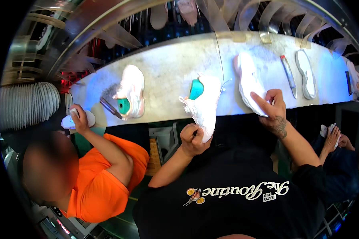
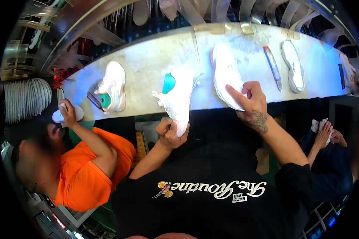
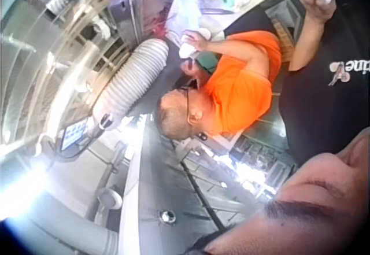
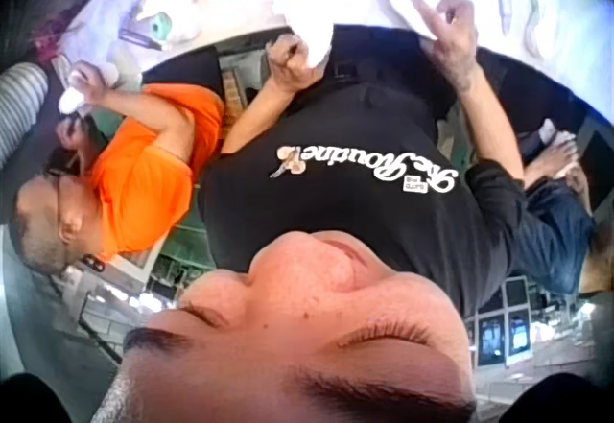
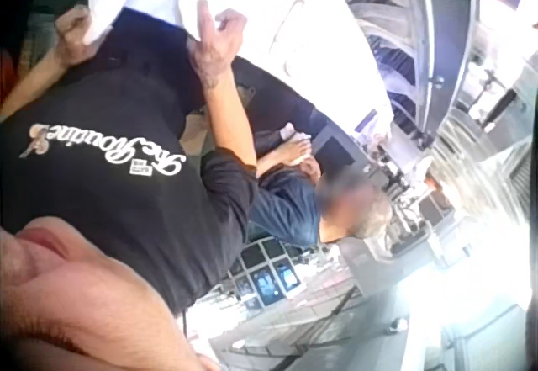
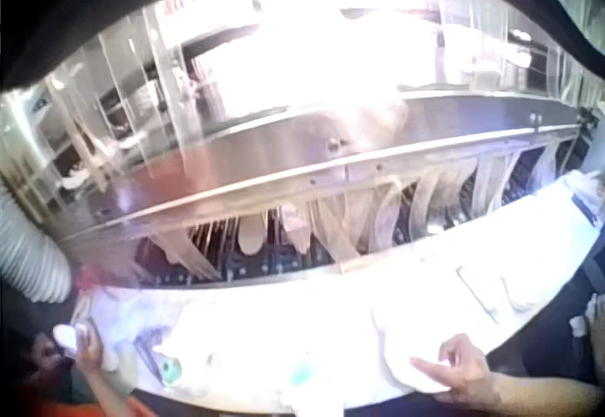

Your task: The person assembles white sneakers by hand in a factory setting. They insert white foam insoles into the shoe uppers and then press teal-colored heel inserts into the heel cups. The person handles the shoes one at a time, rotating them to access different areas, and places the finished shoes on a nearby surface.

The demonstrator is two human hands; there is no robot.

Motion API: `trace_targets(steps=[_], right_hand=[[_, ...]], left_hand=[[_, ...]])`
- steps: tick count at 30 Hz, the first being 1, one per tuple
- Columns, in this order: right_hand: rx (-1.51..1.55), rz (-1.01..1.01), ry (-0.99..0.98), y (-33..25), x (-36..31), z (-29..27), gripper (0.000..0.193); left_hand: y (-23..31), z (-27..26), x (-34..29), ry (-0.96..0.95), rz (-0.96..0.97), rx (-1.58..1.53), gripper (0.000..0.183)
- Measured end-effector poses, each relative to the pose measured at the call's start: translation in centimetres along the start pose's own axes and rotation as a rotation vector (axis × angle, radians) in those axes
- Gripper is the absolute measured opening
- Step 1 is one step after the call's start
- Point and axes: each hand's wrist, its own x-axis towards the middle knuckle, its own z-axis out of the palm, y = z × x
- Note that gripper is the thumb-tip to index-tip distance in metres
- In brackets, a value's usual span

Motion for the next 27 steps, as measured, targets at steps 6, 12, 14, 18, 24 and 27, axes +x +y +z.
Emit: trace_targets(steps=[6, 12, 14, 18, 24, 27], right_hand=[[0.090, -0.018, -0.061, -0.2, -4.2, 1.9, 0.073], [0.060, -0.089, -0.121, -0.6, -4.9, 1.6, 0.073], [0.056, -0.074, -0.097, -0.9, -5.1, 1.7, 0.069], [0.052, -0.056, -0.088, -1.6, -5.0, 2.0, 0.062], [0.125, -0.059, -0.103, -1.4, -5.4, 1.6, 0.072], [0.196, -0.114, -0.079, -1.5, -4.6, 1.5, 0.070]], left_hand=[[0.9, -0.2, -0.4, 0.021, 0.005, 0.123, 0.060], [1.4, 0.5, 0.1, -0.096, 0.174, 0.163, 0.048], [1.6, 0.9, 0.1, -0.114, 0.176, 0.190, 0.048], [1.8, 1.3, -1.0, -0.104, 0.142, 0.180, 0.048], [1.7, 0.8, -0.7, -0.084, 0.109, 0.121, 0.049], [3.2, 0.4, -0.3, 0.002, -0.241, 0.040, 0.049]])
